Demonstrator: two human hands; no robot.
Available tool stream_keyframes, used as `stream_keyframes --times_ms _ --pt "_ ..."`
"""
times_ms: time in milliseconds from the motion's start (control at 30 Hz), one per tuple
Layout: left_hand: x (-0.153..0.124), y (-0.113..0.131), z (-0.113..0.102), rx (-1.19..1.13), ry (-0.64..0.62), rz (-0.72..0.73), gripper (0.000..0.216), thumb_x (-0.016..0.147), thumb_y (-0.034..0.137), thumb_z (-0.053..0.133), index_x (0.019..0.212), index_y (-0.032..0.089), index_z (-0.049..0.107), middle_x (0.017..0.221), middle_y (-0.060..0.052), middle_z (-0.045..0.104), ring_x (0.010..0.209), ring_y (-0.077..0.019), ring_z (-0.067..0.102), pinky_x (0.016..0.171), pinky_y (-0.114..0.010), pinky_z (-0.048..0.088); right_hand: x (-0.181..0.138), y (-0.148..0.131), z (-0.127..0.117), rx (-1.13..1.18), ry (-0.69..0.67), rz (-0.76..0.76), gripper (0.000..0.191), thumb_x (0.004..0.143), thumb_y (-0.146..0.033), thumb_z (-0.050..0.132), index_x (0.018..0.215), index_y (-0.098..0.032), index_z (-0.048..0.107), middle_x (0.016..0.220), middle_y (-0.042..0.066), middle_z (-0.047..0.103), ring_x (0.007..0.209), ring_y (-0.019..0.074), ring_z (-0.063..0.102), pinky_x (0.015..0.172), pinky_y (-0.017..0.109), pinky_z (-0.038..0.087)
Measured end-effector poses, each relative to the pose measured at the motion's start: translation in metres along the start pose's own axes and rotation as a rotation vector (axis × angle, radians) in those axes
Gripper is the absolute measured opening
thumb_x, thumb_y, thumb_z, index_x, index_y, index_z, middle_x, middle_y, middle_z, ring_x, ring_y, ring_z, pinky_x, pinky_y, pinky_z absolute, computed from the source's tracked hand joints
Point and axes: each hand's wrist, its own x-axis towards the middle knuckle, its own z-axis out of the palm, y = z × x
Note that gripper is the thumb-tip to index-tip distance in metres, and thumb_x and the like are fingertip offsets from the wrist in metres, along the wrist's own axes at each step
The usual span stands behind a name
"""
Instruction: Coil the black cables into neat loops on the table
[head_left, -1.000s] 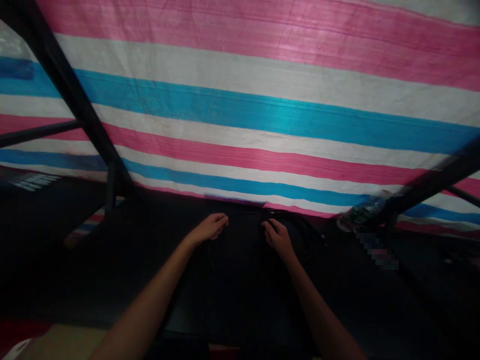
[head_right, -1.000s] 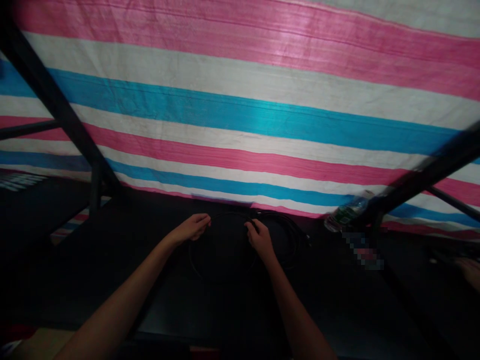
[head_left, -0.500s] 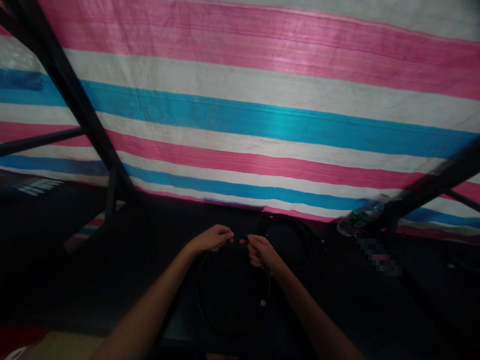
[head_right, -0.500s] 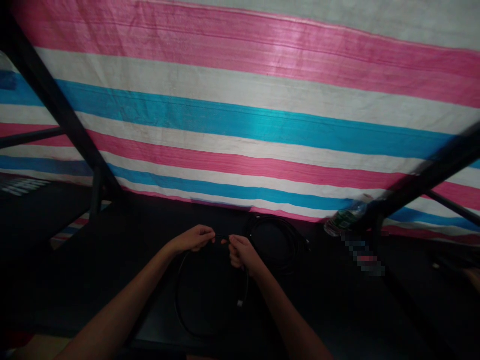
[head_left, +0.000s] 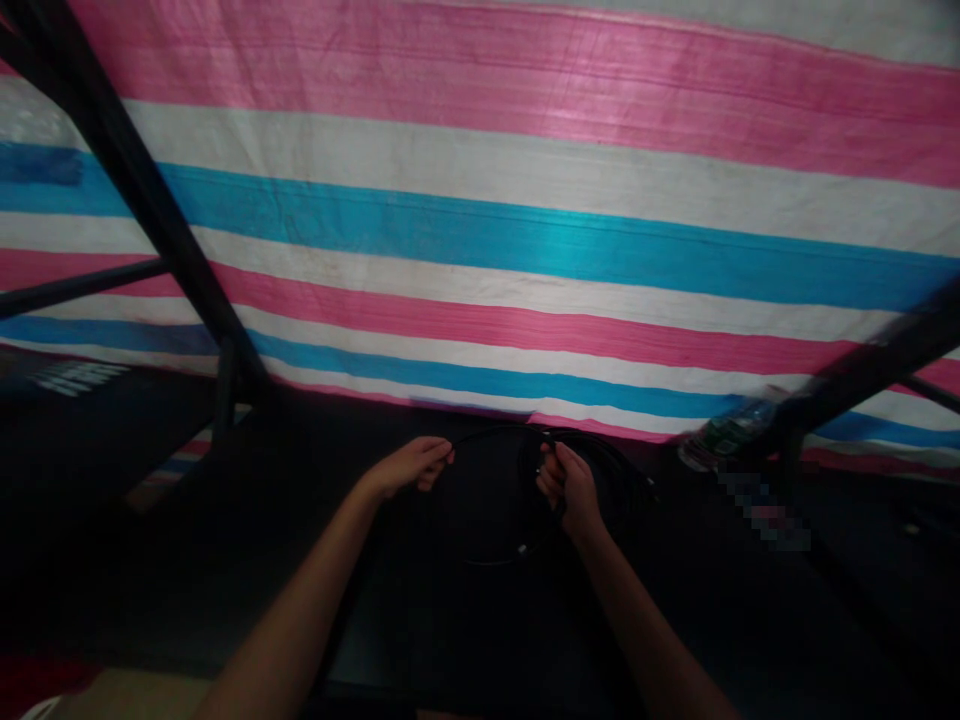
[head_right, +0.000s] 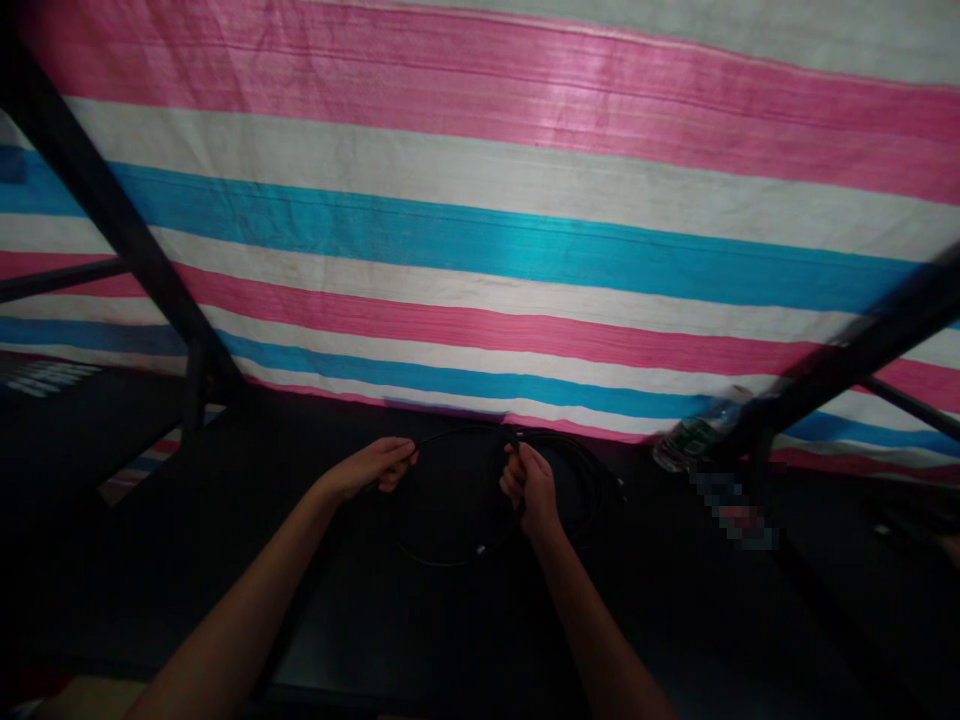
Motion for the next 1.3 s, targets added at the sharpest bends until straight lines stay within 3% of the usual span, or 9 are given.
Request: stream_keyframes --times_ms 133,267,500,600,700,867,1133,1300 --pt "0.008 -0.010 0.000 -0.013 0.088 0.049 0.039 0.087 0.058 0.051 0.086 0.019 0.047 0.057 0.010 0.027 0.044 -0.0054 0.021 0.042 -0.019 0.018 -0.002 0.006 0.002 0.013 -0.152 0.141 0.025 0.083 -0.043 0.059 0.080 -0.018 0.059 0.053 -0.010 0.030 0.037 0.0041 0.020 0.036 0.019 0.017" --pt "0.010 -0.012 0.002 0.076 0.046 0.018 0.042 0.087 0.061 0.049 0.086 0.019 0.049 0.056 0.010 0.029 0.043 -0.0059 0.024 0.041 -0.019 0.020 0.000 0.013 0.000 -0.083 -0.269 0.194 0.029 0.081 -0.043 0.060 0.093 -0.016 0.062 0.053 -0.009 0.036 0.036 0.0044 0.024 0.036 0.020 0.020" --pt "0.012 -0.016 0.030 0.365 -0.165 -0.028 0.044 0.087 0.059 0.048 0.085 0.016 0.058 0.055 0.007 0.038 0.042 -0.0078 0.034 0.040 -0.021 0.026 -0.012 0.018 0.009 -0.659 -0.506 0.207 0.037 0.085 -0.050 0.059 0.099 -0.016 0.065 0.060 -0.006 0.046 0.043 0.0062 0.035 0.041 0.021 0.026" --pt "0.013 -0.020 0.042 0.476 -0.213 -0.042 0.045 0.088 0.057 0.046 0.086 0.015 0.062 0.055 0.006 0.041 0.041 -0.0081 0.036 0.040 -0.021 0.026 -0.017 0.024 0.016 -0.861 -0.559 0.059 0.032 0.091 -0.043 0.050 0.083 -0.016 0.066 0.060 -0.004 0.047 0.051 0.0084 0.038 0.047 0.021 0.029" --pt "0.013 -0.018 0.046 0.472 -0.178 -0.049 0.047 0.087 0.059 0.047 0.088 0.015 0.063 0.058 0.005 0.043 0.043 -0.0080 0.038 0.041 -0.021 0.028 -0.015 0.026 0.019 -0.995 -0.495 -0.104 0.036 0.092 -0.035 0.046 0.066 -0.015 0.062 0.059 -0.002 0.048 0.056 0.0104 0.042 0.052 0.023 0.030" --pt "0.009 -0.007 0.037 0.237 -0.135 -0.122 0.047 0.081 0.062 0.056 0.088 0.016 0.058 0.058 0.008 0.035 0.046 -0.0065 0.032 0.042 -0.019 0.025 -0.001 0.021 0.008 -1.002 -0.252 -0.260 0.037 0.090 -0.038 0.046 0.066 -0.016 0.063 0.061 0.000 0.056 0.060 0.0143 0.049 0.057 0.025 0.033" --pt "0.007 -0.009 0.016 0.115 -0.111 -0.059 0.042 0.081 0.057 0.061 0.089 0.016 0.055 0.059 0.010 0.031 0.047 -0.0060 0.029 0.046 -0.021 0.032 0.016 0.000 -0.024 -0.914 0.110 -0.385 0.044 0.089 -0.050 0.048 0.065 -0.016 0.061 0.054 0.001 0.052 0.056 0.0149 0.047 0.052 0.025 0.032" --pt "0.013 -0.015 0.010 0.209 -0.045 -0.024 0.040 0.083 0.056 0.058 0.087 0.016 0.055 0.058 0.009 0.035 0.047 -0.0075 0.035 0.045 -0.022 0.037 0.017 -0.002 -0.026 -0.930 0.153 -0.404 0.044 0.091 -0.050 0.045 0.067 -0.016 0.061 0.056 0.002 0.054 0.059 0.0158 0.049 0.053 0.025 0.034"
